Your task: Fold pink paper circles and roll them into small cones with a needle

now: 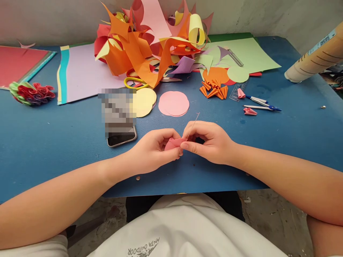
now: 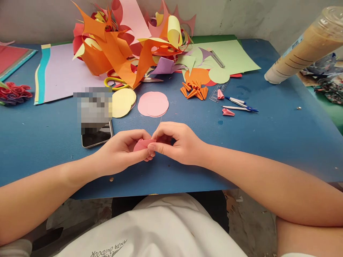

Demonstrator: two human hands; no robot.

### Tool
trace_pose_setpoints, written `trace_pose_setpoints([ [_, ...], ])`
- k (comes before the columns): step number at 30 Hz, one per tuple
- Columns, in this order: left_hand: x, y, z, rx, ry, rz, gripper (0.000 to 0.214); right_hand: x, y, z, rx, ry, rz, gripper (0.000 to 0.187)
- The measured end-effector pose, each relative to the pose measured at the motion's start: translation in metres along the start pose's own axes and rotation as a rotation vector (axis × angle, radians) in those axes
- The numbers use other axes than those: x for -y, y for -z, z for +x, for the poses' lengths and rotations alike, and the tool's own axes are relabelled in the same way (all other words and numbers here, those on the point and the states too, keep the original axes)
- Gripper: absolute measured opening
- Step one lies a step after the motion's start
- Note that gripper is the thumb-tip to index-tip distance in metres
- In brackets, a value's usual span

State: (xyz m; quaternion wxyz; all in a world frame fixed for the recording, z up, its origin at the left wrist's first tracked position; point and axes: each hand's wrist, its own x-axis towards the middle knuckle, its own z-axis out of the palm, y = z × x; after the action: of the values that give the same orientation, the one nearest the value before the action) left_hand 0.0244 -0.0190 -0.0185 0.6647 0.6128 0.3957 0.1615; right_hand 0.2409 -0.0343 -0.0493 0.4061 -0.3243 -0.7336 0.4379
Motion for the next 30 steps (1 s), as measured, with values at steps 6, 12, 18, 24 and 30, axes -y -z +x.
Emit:
trace_pose_setpoints([
  [6,0.0,0.0003,-0.0005,-0.012,0.009,-0.01,0.016,0.0012,0.0014,-0.0005,0.024,-0.009,-0.019,0.011],
  [12,0.0004,0.0016,0.0004,-0.013,0.024,0.04,0.017,0.0015,0.0002,-0.0015,-0.037,-0.041,-0.02,0.008],
  [18,0.0005,0.0014,0.0007,-0.081,0.019,0.12,0.02,0.0038,-0.002,0.0001,-0.081,-0.088,-0.01,0.006],
  [24,-0.0031,-0.0002,-0.0004,-0.113,0.059,0.118,0.016,0.0031,-0.0035,0.0007,-0.078,-0.087,-0.018,0.007],
  [30,-0.0029,-0.0016,-0.0027,-0.08,0.057,0.057,0.014,-0.0024,-0.0019,0.0007,-0.073,0.079,-0.066,0.01],
])
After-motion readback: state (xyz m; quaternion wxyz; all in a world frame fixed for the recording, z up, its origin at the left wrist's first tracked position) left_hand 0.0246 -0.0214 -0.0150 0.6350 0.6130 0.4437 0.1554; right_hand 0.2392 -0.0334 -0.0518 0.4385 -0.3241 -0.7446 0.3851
